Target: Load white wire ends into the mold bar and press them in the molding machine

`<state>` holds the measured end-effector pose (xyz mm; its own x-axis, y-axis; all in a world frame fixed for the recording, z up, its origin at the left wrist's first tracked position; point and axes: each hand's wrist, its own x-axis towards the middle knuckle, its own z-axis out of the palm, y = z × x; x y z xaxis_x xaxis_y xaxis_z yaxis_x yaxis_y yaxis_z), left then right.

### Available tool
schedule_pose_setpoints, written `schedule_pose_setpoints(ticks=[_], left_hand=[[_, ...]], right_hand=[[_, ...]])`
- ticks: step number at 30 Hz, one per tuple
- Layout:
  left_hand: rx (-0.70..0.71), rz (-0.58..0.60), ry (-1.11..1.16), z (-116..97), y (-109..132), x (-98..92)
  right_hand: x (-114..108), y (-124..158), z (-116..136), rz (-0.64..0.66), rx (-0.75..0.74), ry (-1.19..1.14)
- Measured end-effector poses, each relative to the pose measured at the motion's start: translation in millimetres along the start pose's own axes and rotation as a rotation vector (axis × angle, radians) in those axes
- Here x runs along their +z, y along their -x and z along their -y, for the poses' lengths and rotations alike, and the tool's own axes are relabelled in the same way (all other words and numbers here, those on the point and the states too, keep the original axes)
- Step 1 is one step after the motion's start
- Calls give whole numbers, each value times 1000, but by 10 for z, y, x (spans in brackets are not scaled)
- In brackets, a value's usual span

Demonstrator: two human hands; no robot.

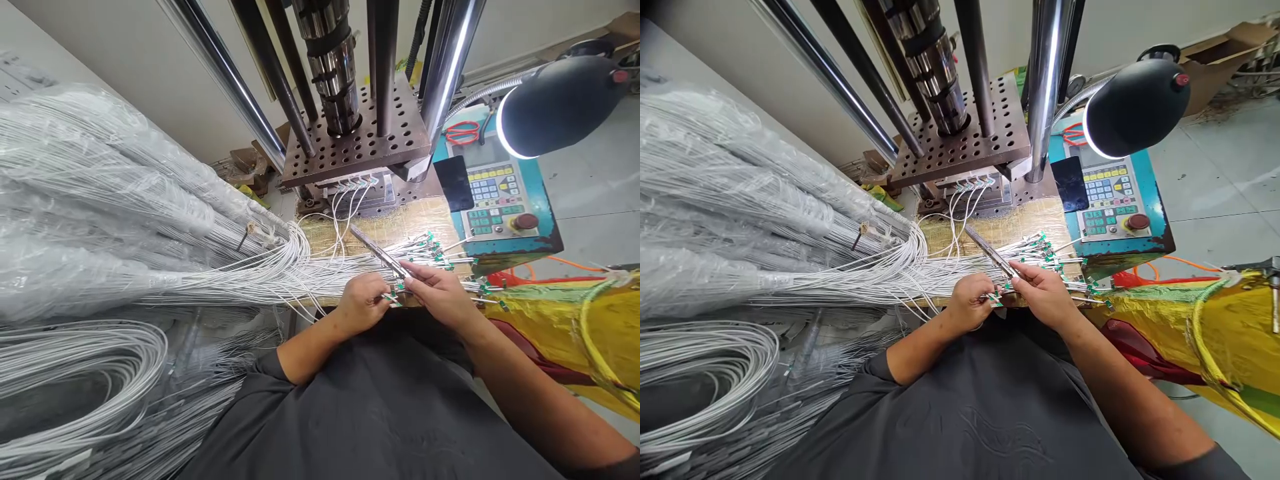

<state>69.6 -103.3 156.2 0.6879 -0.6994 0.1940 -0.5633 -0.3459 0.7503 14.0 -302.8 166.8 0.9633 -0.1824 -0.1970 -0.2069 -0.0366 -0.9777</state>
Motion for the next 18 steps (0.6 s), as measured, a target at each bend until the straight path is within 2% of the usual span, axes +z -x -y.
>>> schedule_pose_setpoints(ticks=[4, 8, 14, 18], left_hand=[[17, 13, -110, 5, -11, 0], [101, -24, -181, 16, -3, 4], [281, -160, -248, 54, -9, 28], [322, -200, -273, 53, -9, 27]], right_hand=[[0, -9, -38, -14, -16, -1], [-1, -15, -84, -15, -18, 9], [0, -17, -122, -10, -11, 59], [5, -14, -96, -24, -28, 93]])
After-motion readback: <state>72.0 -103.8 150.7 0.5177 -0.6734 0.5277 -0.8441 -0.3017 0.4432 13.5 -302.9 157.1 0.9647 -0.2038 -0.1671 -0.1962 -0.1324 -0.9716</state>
